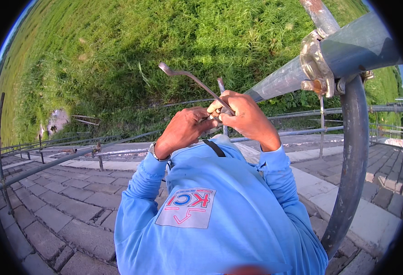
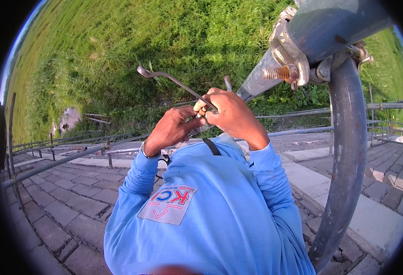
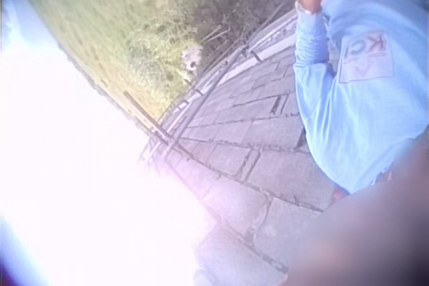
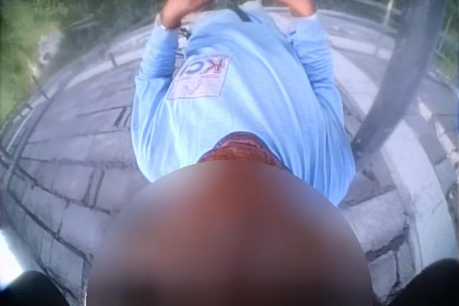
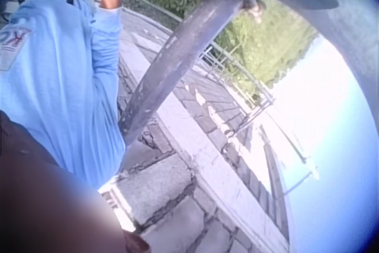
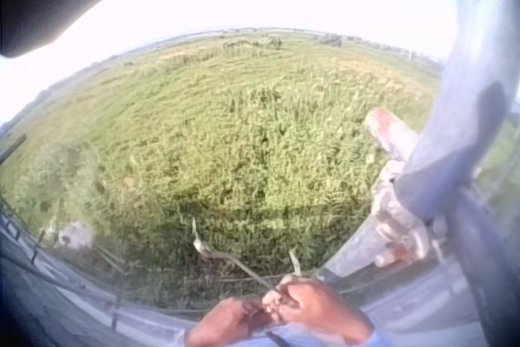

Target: The person assembles scaffolding by attaching metal poles with clamps and tightening them with a wrench. They position the poles, secure the clamps, and adjust the connections to ensure stability.

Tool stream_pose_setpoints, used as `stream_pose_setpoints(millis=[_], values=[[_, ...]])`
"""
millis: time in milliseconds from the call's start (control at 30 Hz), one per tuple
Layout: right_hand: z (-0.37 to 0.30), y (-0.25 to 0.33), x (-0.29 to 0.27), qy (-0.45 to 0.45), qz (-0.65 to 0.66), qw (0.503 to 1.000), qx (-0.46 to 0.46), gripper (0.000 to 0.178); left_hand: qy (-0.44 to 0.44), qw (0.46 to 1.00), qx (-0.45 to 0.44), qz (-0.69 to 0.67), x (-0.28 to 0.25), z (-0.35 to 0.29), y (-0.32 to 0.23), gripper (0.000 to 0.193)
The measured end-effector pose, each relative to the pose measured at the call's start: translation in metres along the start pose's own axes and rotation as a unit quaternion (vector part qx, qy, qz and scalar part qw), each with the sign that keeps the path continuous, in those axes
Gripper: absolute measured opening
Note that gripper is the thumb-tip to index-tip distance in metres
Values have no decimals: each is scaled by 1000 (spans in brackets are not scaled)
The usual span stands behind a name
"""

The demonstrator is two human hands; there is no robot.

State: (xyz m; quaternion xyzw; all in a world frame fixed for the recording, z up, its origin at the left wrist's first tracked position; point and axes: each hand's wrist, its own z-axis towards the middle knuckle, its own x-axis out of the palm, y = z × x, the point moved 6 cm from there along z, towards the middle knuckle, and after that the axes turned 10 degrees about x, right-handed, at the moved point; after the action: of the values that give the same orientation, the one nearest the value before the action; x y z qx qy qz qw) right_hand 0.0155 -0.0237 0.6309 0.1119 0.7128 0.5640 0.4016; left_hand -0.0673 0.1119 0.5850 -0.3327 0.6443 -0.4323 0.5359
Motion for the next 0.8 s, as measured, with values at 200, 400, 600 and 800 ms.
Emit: stream_pose_setpoints(millis=[200, 400, 600, 800], values=[[3, -21, 5, 77, -100, 977, 172, 27, -18, 1000, 11, 7, 2, 1, -5, 32], [3, 1, 2, -6, -99, 994, -53, 28, -10, 999, -26, -17, 4, 5, 5, 32], [10, -7, -5, -43, -5, 998, 54, 33, -31, 998, -38, -47, -4, 3, 10, 32], [12, -9, 1, 20, -103, 994, 32, 32, -23, 999, 4, -25, -9, 7, 5, 31]])
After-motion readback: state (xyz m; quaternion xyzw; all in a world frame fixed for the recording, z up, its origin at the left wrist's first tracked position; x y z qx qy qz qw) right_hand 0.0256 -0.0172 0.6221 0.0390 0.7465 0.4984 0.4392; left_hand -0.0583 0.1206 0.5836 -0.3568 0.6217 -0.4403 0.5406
